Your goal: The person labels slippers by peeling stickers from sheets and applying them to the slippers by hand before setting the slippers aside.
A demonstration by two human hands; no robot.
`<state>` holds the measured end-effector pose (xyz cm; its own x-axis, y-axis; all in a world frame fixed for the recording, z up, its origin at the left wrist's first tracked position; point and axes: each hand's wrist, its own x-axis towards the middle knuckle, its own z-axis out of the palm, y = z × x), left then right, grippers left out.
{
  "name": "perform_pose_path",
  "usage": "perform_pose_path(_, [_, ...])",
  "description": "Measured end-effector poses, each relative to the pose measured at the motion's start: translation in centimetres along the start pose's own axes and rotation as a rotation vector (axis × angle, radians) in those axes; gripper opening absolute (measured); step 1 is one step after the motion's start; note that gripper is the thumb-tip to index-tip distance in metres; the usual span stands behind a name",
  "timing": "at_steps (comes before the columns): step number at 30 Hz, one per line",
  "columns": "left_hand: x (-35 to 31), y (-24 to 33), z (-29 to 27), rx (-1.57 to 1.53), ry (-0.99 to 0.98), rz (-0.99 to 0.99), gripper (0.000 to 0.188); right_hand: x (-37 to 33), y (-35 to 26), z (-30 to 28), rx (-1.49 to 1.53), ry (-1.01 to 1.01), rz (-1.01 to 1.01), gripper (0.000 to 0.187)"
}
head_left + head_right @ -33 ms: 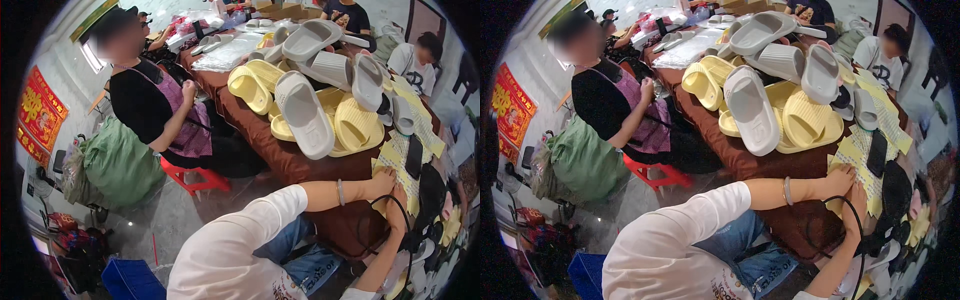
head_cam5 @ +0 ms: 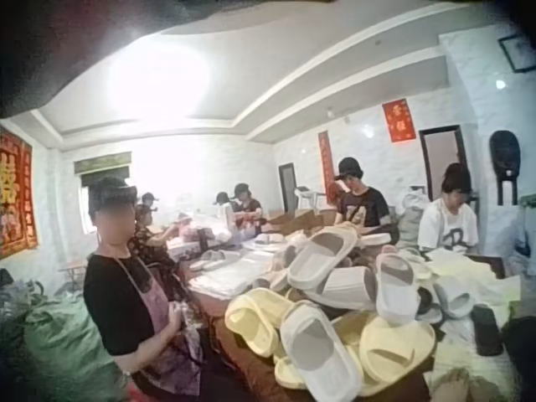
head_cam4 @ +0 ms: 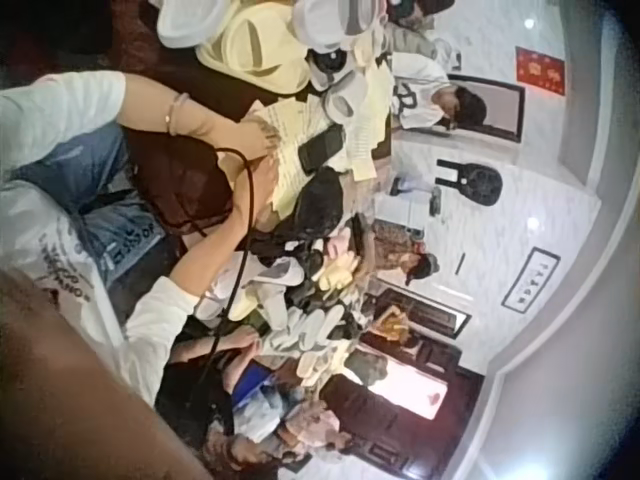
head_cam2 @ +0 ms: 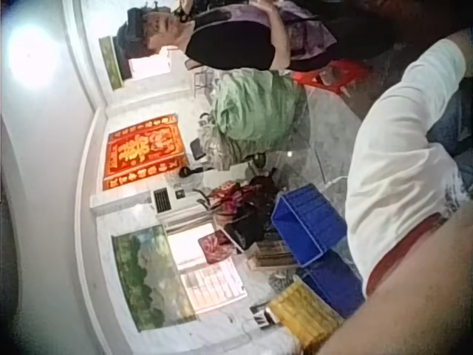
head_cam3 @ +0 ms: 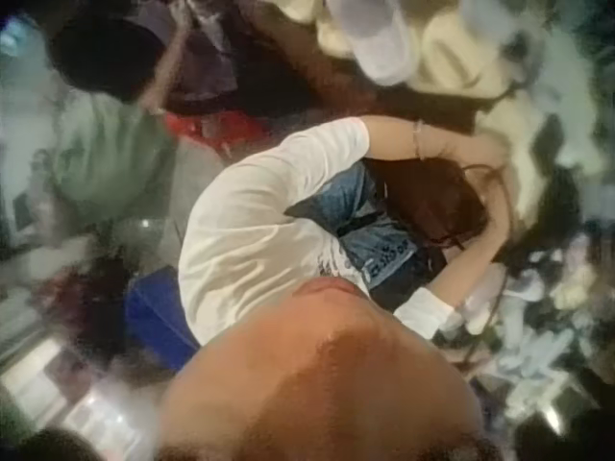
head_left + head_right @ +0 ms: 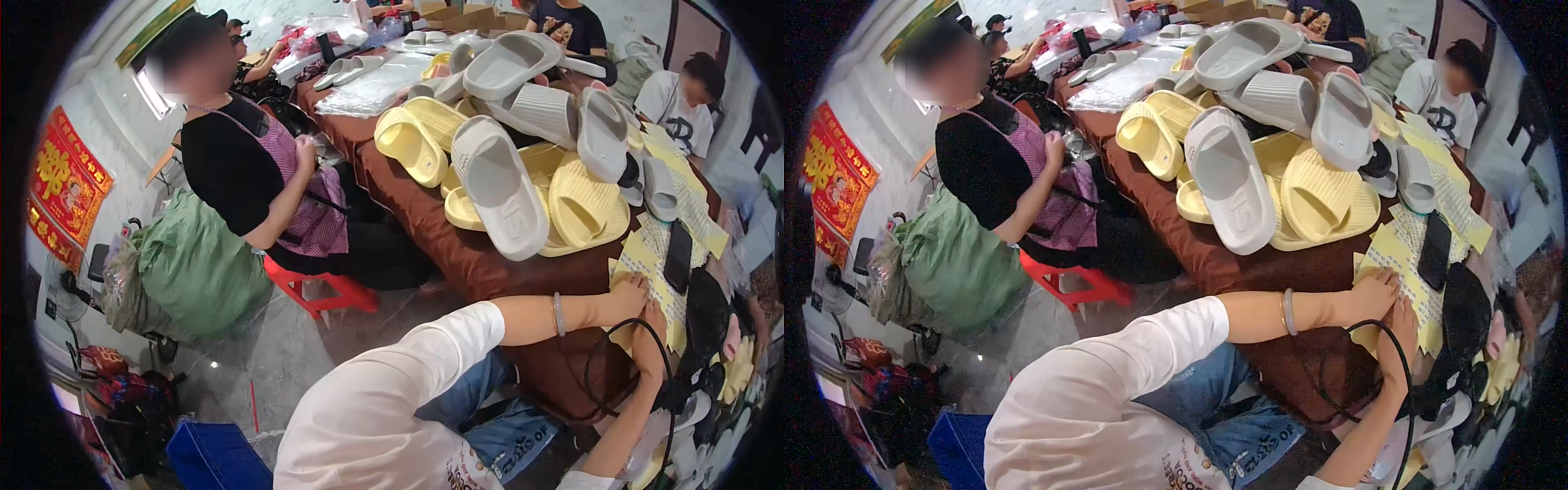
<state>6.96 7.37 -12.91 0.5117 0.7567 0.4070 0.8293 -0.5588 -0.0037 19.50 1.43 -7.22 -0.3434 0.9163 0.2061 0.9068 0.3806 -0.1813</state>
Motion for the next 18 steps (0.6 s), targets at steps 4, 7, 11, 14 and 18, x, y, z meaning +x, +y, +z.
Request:
perform_pose_path(4, [0.1,0.0,-0.2,-0.016,-0.011,0.002,0.045,0.2,0.4,0.2,-0.028,-0.001,-0.030,0.045])
perform_pose_path(7, [-0.3,-0.2,0.1,0.023,0.173,0.024,0.040,0.1,0.4,0.3,-0.024,0.012,-0.054,0.044])
perform_pose_path(11, [-0.4,0.0,0.1,0.052,0.216,0.009,0.039,0.1,0.5,0.5,-0.016,0.013,-0.033,0.045])
perform_pose_path(14, [-0.2,0.1,0.2,0.042,0.164,0.037,0.039,0.0,0.4,0.2,0.001,0.000,-0.010,0.046])
perform_pose_path(18, [-0.1,-0.2,1.4,0.026,0.240,0.013,0.040,0.1,0.4,0.6,0.009,0.022,-0.038,0.047])
